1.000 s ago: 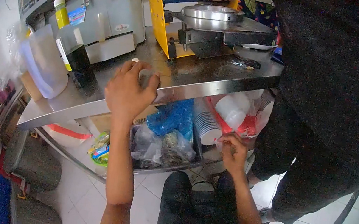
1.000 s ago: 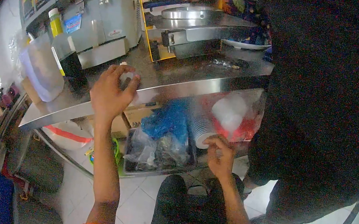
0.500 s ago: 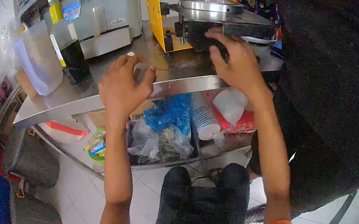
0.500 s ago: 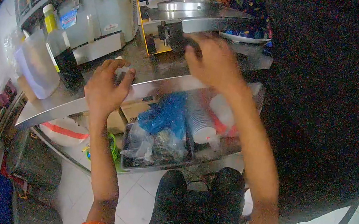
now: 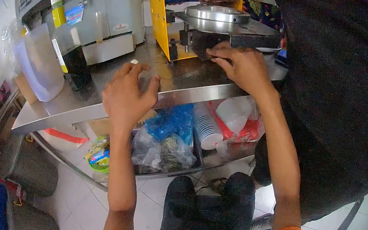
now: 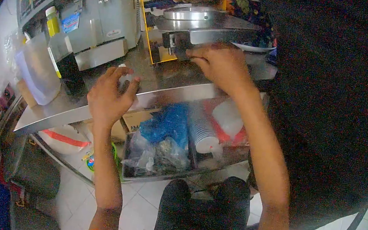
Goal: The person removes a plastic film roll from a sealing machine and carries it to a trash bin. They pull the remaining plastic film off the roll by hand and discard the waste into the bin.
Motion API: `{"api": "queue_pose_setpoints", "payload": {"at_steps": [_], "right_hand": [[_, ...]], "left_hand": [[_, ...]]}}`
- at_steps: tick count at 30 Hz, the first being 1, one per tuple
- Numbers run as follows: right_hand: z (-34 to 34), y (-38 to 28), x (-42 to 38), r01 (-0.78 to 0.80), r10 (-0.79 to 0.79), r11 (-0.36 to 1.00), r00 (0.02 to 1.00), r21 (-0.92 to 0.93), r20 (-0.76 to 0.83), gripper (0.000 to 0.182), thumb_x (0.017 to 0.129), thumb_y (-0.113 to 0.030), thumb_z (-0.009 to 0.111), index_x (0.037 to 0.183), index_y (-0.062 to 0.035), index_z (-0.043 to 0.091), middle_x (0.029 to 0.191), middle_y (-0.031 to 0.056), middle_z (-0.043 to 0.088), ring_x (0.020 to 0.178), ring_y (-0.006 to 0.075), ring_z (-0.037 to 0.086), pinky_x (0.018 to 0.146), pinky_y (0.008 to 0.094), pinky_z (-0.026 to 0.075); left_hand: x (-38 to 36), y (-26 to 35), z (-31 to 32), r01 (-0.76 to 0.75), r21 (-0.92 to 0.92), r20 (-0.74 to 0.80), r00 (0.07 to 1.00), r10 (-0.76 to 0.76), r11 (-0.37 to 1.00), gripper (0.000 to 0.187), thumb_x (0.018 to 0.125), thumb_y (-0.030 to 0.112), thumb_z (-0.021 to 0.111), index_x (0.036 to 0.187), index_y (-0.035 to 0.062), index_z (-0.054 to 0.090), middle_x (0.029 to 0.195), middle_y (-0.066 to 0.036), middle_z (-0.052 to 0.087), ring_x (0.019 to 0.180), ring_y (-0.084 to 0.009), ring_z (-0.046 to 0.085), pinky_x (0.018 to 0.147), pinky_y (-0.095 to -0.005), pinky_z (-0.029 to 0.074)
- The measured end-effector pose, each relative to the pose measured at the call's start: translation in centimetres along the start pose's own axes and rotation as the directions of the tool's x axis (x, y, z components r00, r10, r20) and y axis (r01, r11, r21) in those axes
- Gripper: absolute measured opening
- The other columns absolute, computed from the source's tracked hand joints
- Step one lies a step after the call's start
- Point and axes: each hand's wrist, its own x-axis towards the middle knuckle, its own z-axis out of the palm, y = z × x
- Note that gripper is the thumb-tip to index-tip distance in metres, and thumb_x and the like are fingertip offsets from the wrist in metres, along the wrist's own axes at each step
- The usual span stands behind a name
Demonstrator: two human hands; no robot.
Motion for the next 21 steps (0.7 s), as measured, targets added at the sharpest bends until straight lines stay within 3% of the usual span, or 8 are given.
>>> {"api": "queue_pose_setpoints", "payload": {"at_steps": [4,7,9,12,16,21], "right_hand": [[0.15,0.1,-0.14,0.092,-0.088,0.995,0.991,0.042,-0.097,0.024,0.086,-0.021,0.065,0.109,-0.0155,0.071,0.104,0.0065,0.069,0.092,0.0296,0.067,0.08,0.038,0.053],[0.12,-0.04,-0.05,0.074,-0.062,0.992,0.992,0.105,-0.107,0.024,0.088,-0.029,0.062,0.106,-0.0193,0.073,0.105,0.0059,0.071,0.091,0.0302,0.067,0.083,0.0427,0.053],[-0.08,-0.19,-0.13,0.045,-0.037,0.991,0.997,0.128,-0.071,0.024,0.087,-0.027,0.063,0.106,-0.0179,0.073,0.106,0.0052,0.071,0.093,0.03,0.067,0.085,0.0422,0.053],[0.21,0.09,-0.09,0.049,-0.036,0.984,0.997,0.17,-0.074,0.023,0.087,-0.026,0.064,0.106,-0.0165,0.073,0.104,0.0055,0.071,0.092,0.0305,0.067,0.084,0.0422,0.053],[0.24,0.13,-0.09,0.073,-0.052,0.981,0.992,0.181,-0.119,0.023,0.086,-0.026,0.064,0.104,-0.0158,0.073,0.102,0.0069,0.071,0.09,0.031,0.067,0.083,0.0421,0.053],[0.35,0.01,-0.16,-0.001,0.015,0.983,0.997,0.182,-0.072,0.023,0.086,-0.028,0.065,0.104,-0.0166,0.073,0.097,0.0106,0.071,0.088,0.0322,0.068,0.082,0.0426,0.053]], "left_hand": [[0.07,0.23,-0.21,0.041,-0.03,0.034,0.999,-0.04,0.999,0.031,0.083,0.041,0.064,0.101,0.0162,0.068,0.093,-0.007,0.064,0.083,-0.0287,0.065,0.073,-0.042,0.05],[0.04,-0.1,0.13,-0.059,0.012,-0.108,0.992,0.06,0.998,0.03,0.083,0.04,0.064,0.101,0.0163,0.068,0.092,-0.008,0.064,0.082,-0.0289,0.064,0.073,-0.0426,0.05],[0.19,0.26,-0.37,0.037,-0.037,0.03,0.999,-0.036,0.999,0.036,0.08,0.041,0.063,0.103,0.0137,0.07,0.1,-0.009,0.066,0.09,-0.0317,0.065,0.077,-0.0426,0.051],[0.15,0.22,-0.47,0.041,-0.043,0.064,0.997,-0.038,0.998,0.03,0.083,0.04,0.064,0.102,0.0167,0.068,0.098,-0.008,0.065,0.091,-0.0314,0.064,0.077,-0.0439,0.05],[0.01,0.23,-0.38,0.019,-0.024,0.004,1.0,-0.019,1.0,0.03,0.083,0.04,0.064,0.103,0.0174,0.068,0.097,-0.009,0.065,0.093,-0.032,0.064,0.078,-0.0437,0.05],[0.04,0.05,-0.34,0.034,-0.039,0.041,0.999,-0.033,0.999,0.032,0.083,0.04,0.064,0.104,0.0172,0.068,0.1,-0.01,0.065,0.093,-0.0328,0.064,0.078,-0.0439,0.051]]}}
